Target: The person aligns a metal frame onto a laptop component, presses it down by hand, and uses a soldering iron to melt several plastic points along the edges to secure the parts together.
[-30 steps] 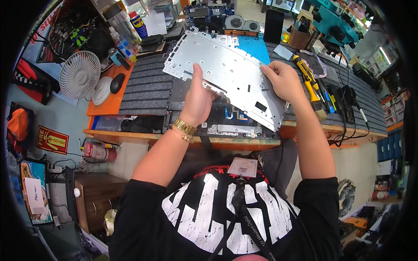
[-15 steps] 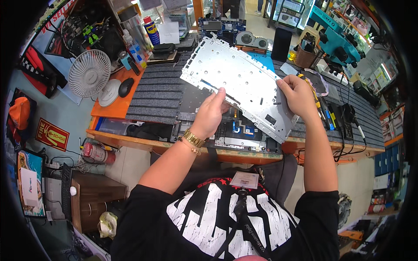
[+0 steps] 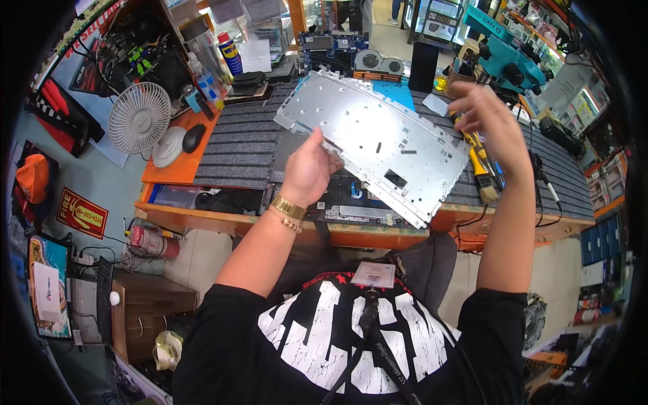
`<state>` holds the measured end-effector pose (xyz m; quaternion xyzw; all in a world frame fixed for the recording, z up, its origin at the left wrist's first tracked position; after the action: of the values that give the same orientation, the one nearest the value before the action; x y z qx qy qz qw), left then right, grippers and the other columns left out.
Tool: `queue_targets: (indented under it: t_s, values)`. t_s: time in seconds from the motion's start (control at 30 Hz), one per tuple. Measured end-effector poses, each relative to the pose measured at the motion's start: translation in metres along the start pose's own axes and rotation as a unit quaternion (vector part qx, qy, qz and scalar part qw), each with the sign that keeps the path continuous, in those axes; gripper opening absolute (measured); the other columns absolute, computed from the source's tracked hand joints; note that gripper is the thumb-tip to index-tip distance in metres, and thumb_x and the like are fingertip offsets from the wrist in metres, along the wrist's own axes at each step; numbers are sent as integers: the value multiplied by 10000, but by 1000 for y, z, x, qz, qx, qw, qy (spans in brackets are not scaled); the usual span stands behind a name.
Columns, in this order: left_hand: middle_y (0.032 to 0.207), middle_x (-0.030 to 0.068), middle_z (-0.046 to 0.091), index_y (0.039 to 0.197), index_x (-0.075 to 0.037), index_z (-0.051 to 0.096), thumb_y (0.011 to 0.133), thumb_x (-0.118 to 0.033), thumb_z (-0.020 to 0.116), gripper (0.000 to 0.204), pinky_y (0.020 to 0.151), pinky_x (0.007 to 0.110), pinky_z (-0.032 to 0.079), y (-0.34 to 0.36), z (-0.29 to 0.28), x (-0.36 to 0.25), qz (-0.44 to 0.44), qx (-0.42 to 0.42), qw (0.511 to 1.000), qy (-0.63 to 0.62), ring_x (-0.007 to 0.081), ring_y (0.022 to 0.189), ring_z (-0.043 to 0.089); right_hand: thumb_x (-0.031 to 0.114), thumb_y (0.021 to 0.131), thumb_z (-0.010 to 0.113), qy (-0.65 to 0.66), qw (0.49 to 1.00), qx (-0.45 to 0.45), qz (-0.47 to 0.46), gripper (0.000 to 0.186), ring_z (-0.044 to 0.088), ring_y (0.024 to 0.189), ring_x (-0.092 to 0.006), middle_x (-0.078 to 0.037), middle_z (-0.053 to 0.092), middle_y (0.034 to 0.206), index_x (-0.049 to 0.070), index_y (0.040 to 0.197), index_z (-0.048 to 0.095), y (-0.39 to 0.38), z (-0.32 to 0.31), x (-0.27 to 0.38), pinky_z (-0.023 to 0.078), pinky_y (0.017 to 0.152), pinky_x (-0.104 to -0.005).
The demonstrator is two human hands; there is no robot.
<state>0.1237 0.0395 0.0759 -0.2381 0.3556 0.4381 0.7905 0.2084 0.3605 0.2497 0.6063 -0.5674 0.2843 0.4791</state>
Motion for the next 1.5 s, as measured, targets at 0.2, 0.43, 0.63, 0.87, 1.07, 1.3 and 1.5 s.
queue_targets:
  t_s: [0.2, 0.43, 0.63, 0.87, 1.07, 1.3, 1.5]
  values:
    - [1641, 104, 600, 1595, -125, 560, 1212, -488, 464, 537, 1264, 588, 357, 3, 13, -15, 0, 21, 994, -108, 318, 1516, 529, 33, 1025, 660, -8, 999, -38, 2, 613, 765, 1120, -202, -126, 732, 1426, 36, 1631, 568, 10, 21, -38, 635, 911, -346]
    - [1444, 168, 765, 1445, -40, 704, 1235, -380, 392, 507, 1258, 669, 424, -4, 60, -35, -32, 176, 958, -225, 399, 1448, 633, 122, 1147, 704, 54, 954, 35, -294, 526, 702, 1308, -187, -81, 720, 1480, 62, 1654, 577, 32, 95, 52, 573, 1140, -384]
    - [1444, 201, 754, 1422, -13, 714, 1231, -518, 380, 635, 1200, 612, 489, -1, 89, -62, -49, 274, 931, -237, 426, 1417, 653, 136, 1188, 656, 183, 934, 36, -304, 338, 636, 1115, -70, -12, 736, 1274, 42, 1512, 624, 73, 104, 107, 518, 955, -274]
    - [1318, 201, 823, 1368, 30, 751, 1219, -606, 415, 734, 1090, 469, 582, -11, 57, -74, 15, 183, 979, 84, 363, 1237, 776, 118, 1209, 603, 128, 908, 8, -398, 332, 666, 1110, -100, -12, 745, 1273, -4, 1517, 633, 95, 86, 138, 544, 989, -289]
    - [1263, 132, 844, 1309, 33, 809, 1114, -288, 746, 380, 972, 377, 620, 8, 14, -61, 72, 54, 774, 627, 186, 1104, 789, 173, 1147, 724, -14, 973, -10, -230, 269, 712, 1059, -112, -48, 801, 1172, -7, 1348, 733, 117, 55, 91, 580, 963, -306]
    - [1186, 192, 799, 1311, -13, 821, 969, -327, 879, 468, 968, 449, 621, 45, 15, -30, 135, 48, 642, 753, 350, 1060, 773, 230, 1092, 794, -152, 978, -51, -136, 256, 700, 866, -119, -43, 789, 966, 0, 1204, 777, 109, 47, 62, 583, 799, -315]
    - [1169, 246, 812, 1193, -1, 812, 950, -393, 895, 468, 1005, 509, 622, 55, 21, -15, 89, 13, 587, 805, 425, 1124, 780, 282, 1044, 813, -196, 970, -40, -137, 309, 689, 840, -163, -74, 762, 897, -16, 1123, 787, 111, 55, 42, 577, 799, -365]
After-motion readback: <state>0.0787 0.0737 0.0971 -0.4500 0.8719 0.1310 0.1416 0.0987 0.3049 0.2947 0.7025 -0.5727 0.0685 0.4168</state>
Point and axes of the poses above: each hand's wrist, its own y-axis towards the middle knuckle, its own z-axis out of the palm, x = y × z, the point moved 9 cm from there along y, towards the middle knuckle
